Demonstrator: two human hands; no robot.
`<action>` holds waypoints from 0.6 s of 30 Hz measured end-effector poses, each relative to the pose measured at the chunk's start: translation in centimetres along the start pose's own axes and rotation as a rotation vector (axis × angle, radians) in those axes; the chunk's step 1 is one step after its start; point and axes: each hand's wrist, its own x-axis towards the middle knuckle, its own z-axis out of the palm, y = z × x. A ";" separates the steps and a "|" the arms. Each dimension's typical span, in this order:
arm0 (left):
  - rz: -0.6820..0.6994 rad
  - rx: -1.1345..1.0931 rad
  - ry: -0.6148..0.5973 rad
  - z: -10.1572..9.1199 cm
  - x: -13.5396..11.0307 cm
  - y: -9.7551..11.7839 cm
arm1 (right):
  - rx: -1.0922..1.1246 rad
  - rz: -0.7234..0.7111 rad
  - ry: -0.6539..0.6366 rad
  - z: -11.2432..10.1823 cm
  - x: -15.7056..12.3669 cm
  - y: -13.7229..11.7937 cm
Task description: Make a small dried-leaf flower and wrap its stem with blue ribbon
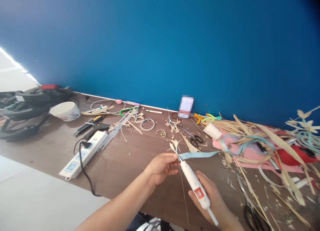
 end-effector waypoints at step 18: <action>0.002 0.039 0.004 -0.1 0.2 0.1 | 0.035 -0.016 -0.036 -0.3 -0.2 -0.1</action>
